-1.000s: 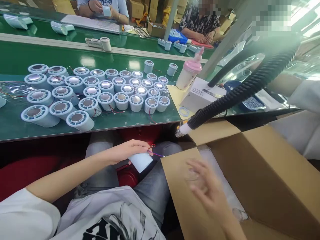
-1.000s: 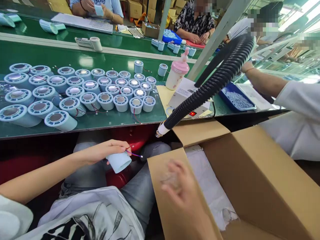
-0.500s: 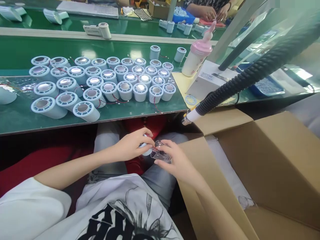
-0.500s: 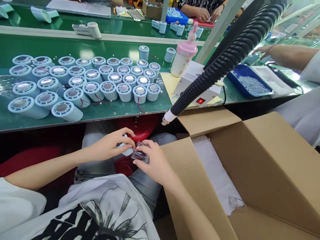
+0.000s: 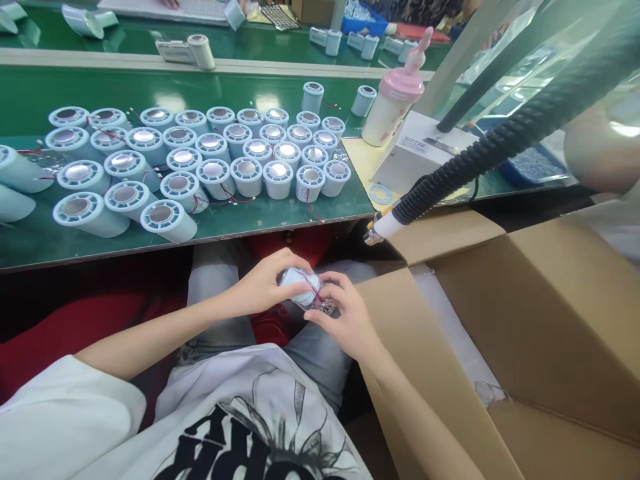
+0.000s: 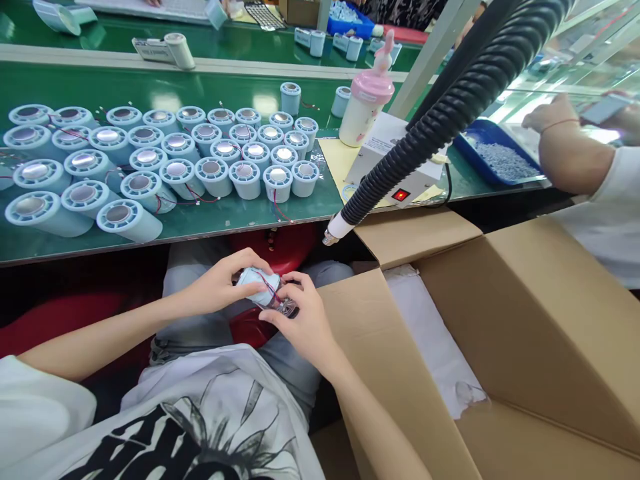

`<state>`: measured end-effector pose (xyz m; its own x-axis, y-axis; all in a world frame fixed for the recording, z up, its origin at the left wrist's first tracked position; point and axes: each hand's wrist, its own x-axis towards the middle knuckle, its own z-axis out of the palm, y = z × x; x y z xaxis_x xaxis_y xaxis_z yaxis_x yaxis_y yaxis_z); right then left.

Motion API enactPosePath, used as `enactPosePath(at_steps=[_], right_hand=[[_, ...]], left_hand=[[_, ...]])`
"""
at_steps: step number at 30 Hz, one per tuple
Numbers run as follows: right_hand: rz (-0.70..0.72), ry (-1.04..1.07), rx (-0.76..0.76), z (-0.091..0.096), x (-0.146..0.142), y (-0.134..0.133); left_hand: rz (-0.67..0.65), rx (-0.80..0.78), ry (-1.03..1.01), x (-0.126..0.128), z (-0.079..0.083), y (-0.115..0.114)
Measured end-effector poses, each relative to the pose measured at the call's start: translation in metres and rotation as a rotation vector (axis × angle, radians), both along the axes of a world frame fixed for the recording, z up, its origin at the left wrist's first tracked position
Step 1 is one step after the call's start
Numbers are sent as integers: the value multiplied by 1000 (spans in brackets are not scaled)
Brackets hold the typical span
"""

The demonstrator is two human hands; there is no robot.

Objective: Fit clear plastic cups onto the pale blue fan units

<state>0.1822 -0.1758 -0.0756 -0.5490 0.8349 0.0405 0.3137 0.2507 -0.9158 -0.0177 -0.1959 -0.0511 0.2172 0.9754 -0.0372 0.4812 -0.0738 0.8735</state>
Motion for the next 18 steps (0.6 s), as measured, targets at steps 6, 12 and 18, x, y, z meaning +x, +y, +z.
enactPosePath(at_steps=[6,12,18], right_hand=[[-148,219,-281,11,6,3],[-226,400,-562,13,12,14],[107,281,-137,17,22,15]], left_hand=[[-122,50,-20,-9,-13,0],[-270,-157,-309,-4,-11,-2],[-81,-378,-608,4,-3,-7]])
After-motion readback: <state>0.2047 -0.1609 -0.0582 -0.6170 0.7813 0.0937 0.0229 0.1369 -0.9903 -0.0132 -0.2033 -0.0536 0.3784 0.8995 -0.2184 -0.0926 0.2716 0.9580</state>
